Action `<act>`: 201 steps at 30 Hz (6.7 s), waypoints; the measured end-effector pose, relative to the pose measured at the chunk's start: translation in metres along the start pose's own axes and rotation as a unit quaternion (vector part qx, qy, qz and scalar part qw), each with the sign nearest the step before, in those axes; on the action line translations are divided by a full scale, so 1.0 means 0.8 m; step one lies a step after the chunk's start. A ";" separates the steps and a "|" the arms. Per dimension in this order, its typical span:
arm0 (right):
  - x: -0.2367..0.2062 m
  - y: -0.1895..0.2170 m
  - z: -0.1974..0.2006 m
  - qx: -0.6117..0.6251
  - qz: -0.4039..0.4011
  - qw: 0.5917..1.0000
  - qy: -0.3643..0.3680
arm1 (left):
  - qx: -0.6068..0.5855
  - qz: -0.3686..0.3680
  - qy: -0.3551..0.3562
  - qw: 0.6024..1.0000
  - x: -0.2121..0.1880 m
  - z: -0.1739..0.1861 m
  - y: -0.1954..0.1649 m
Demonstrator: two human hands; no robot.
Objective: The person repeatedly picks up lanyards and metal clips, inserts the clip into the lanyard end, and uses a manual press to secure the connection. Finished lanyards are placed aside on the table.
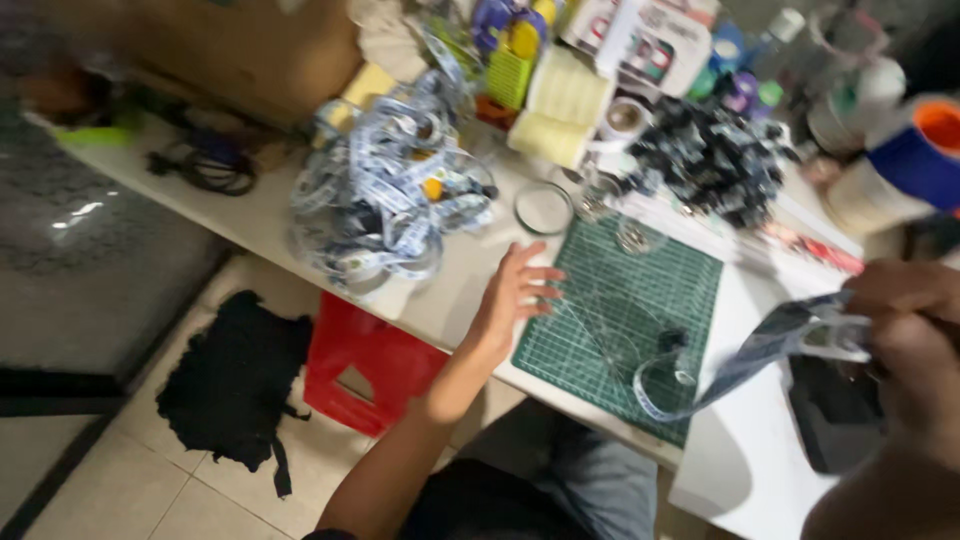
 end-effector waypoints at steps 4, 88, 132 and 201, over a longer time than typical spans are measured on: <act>0.011 -0.033 0.056 -0.097 -0.074 0.991 0.062 | 0.231 -0.241 0.025 0.942 -0.041 -0.035 0.013; 0.132 -0.314 -0.314 -0.548 0.207 0.766 0.265 | 0.089 -0.156 -0.072 0.981 -0.040 0.018 -0.002; 0.148 -0.380 -0.199 -0.601 0.084 0.737 0.299 | 0.042 -0.195 -0.062 0.978 -0.077 0.003 -0.032; -0.115 -0.280 -0.034 0.019 -0.196 0.980 -0.031 | 0.099 -0.039 0.042 0.993 -0.066 -0.102 0.103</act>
Point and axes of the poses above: each hand's wrist, its own x-axis towards the middle knuckle, its own z-axis out of the back of the hand, y = z × x, the point moved 7 cm from there along x, towards the middle knuckle, and after that the axes turned 14 degrees about -y, right-handed, at the moved point
